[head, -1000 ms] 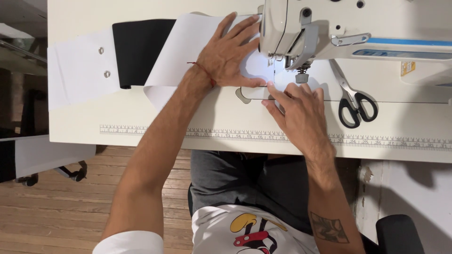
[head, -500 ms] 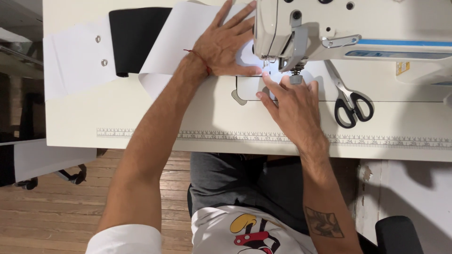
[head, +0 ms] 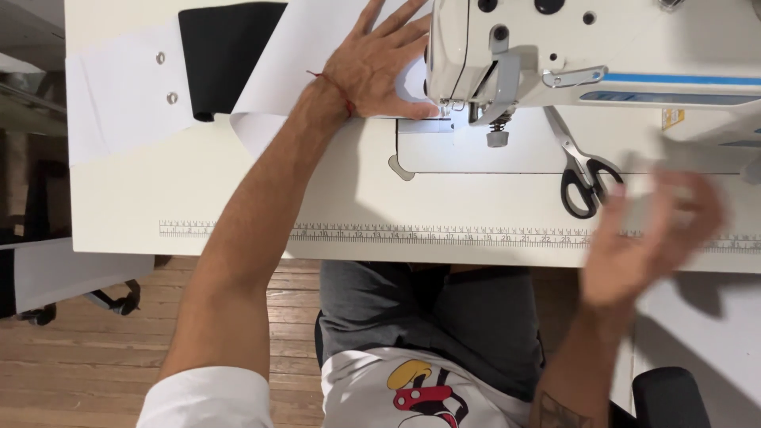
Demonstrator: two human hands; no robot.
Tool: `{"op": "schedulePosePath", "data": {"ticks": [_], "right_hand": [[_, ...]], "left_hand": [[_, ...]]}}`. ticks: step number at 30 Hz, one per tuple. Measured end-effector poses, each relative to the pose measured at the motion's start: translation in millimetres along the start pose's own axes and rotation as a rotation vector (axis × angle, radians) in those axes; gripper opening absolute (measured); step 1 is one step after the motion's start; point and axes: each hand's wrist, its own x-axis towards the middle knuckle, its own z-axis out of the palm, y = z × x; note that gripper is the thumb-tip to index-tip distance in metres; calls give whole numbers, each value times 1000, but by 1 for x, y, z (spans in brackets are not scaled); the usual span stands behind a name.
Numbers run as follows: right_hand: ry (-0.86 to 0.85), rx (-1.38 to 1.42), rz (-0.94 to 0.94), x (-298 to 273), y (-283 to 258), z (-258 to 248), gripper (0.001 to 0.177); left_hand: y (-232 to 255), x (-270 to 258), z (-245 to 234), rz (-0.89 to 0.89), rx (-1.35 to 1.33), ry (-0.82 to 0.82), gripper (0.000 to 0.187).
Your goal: Trimming and aligning leather components at a sewing station
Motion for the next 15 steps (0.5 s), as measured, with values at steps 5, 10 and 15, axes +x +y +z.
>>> {"op": "schedulePosePath", "data": {"ticks": [5,10,15], "right_hand": [[64,-113,167,-19,40,-26,61],[39,-94,150,-19,41,-23,63],[73,-60,63,-20,55,-18,51]], "left_hand": [[-9,1,6,21,82,50,100],[-15,3,6,26,63,61,99],[-18,5,9,-14,86,16,99]]}}
